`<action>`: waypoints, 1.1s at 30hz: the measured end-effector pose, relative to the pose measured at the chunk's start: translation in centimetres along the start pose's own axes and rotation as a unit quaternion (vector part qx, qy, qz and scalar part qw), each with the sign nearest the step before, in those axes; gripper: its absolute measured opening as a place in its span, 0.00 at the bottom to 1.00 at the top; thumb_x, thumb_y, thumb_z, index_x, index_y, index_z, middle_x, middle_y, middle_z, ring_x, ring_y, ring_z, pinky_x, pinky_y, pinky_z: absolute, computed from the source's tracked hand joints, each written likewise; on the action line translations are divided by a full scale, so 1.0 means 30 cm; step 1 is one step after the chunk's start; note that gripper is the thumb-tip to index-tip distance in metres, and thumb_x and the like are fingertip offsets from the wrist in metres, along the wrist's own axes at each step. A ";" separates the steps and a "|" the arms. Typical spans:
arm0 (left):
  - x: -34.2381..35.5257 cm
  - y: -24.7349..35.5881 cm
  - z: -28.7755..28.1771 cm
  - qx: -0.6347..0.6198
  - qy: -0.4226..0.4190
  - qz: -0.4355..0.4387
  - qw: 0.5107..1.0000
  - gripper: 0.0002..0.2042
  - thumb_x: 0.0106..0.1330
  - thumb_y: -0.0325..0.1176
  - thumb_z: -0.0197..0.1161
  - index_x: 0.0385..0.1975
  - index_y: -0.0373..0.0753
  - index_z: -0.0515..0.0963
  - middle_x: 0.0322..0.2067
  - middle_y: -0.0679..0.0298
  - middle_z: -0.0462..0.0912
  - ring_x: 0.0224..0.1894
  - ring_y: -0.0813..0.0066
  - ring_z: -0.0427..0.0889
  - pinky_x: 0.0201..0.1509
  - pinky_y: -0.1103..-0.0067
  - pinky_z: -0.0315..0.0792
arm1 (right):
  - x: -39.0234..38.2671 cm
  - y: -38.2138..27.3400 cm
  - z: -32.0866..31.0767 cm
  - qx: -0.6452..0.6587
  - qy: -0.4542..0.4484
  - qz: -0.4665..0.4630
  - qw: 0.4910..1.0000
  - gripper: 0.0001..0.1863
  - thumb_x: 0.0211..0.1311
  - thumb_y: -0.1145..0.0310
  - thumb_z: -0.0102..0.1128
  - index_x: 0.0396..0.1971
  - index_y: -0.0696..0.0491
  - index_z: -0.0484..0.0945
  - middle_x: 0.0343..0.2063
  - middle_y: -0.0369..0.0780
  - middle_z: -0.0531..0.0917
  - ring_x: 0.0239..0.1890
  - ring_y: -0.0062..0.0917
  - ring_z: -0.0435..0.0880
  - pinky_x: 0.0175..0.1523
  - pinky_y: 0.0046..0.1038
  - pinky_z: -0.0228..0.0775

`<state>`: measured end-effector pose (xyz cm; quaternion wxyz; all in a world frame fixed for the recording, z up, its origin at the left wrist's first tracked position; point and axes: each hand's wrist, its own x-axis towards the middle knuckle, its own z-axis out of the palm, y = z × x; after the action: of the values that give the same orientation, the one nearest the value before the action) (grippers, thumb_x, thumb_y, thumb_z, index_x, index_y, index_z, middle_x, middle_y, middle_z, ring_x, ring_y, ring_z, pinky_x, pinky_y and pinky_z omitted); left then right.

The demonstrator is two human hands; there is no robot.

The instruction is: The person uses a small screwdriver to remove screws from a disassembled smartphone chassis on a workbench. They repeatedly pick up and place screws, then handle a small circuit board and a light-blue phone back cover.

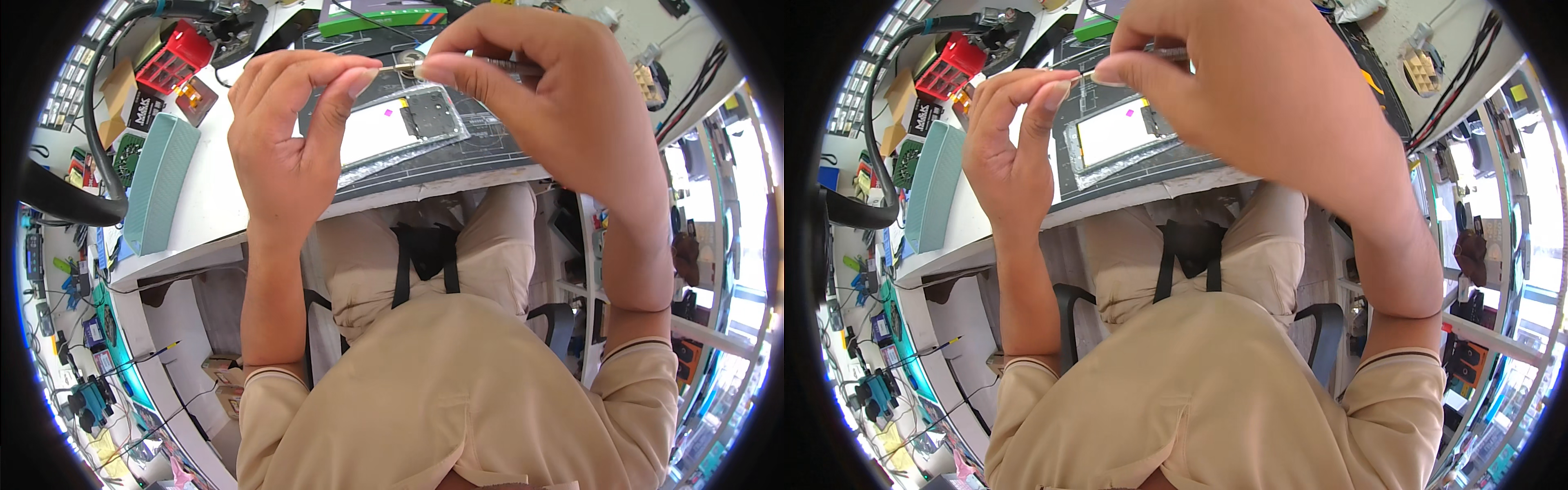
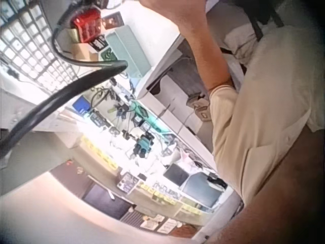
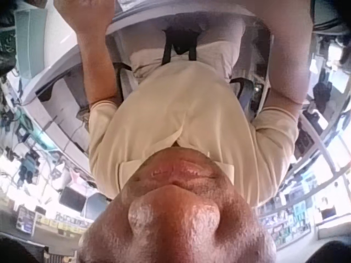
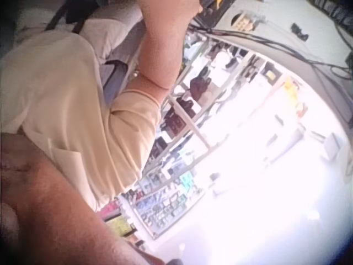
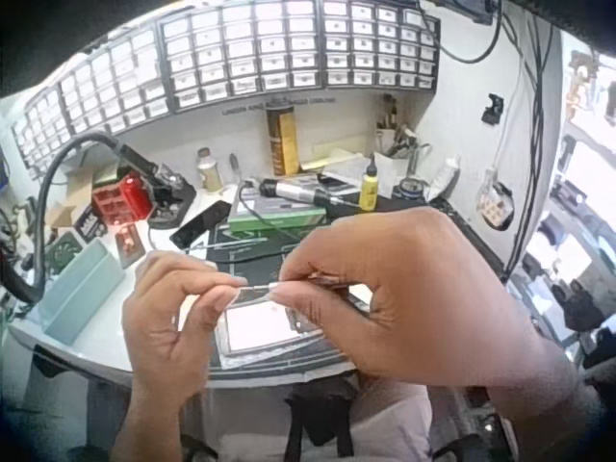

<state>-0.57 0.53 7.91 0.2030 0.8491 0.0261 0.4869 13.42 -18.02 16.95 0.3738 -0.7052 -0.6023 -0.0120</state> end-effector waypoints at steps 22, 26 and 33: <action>-0.060 -0.109 0.145 -0.129 -0.148 -0.070 0.978 0.08 0.70 0.38 0.73 0.38 0.42 0.90 0.37 0.70 0.88 0.48 0.70 0.79 0.58 0.71 0.70 | 0.103 0.068 -0.067 -0.266 -0.238 -0.124 0.926 0.06 0.62 0.72 0.64 0.33 0.57 0.86 0.32 0.44 0.86 0.36 0.41 0.85 0.42 0.40 0.76; -0.063 -0.134 0.147 -0.015 -0.159 -0.007 0.987 0.08 0.68 0.41 0.75 0.37 0.43 0.90 0.40 0.72 0.88 0.56 0.67 0.76 0.62 0.68 0.67 | 0.152 0.130 -0.029 -0.274 -0.233 -0.209 0.909 0.06 0.57 0.72 0.66 0.29 0.60 0.86 0.25 0.45 0.84 0.31 0.42 0.83 0.39 0.39 0.78; -0.102 -0.133 0.168 -0.016 -0.236 -0.104 0.966 0.08 0.70 0.36 0.69 0.43 0.42 0.90 0.42 0.69 0.85 0.60 0.62 0.73 0.70 0.66 0.63 | 0.248 0.079 0.032 -0.285 -0.410 -0.131 0.856 0.08 0.53 0.73 0.69 0.29 0.64 0.87 0.26 0.49 0.86 0.30 0.41 0.85 0.38 0.37 0.79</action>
<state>2.66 1.84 1.70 0.2659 0.9294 0.0578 0.2493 17.07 -11.25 18.51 -0.1293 -0.6365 -0.7581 0.0586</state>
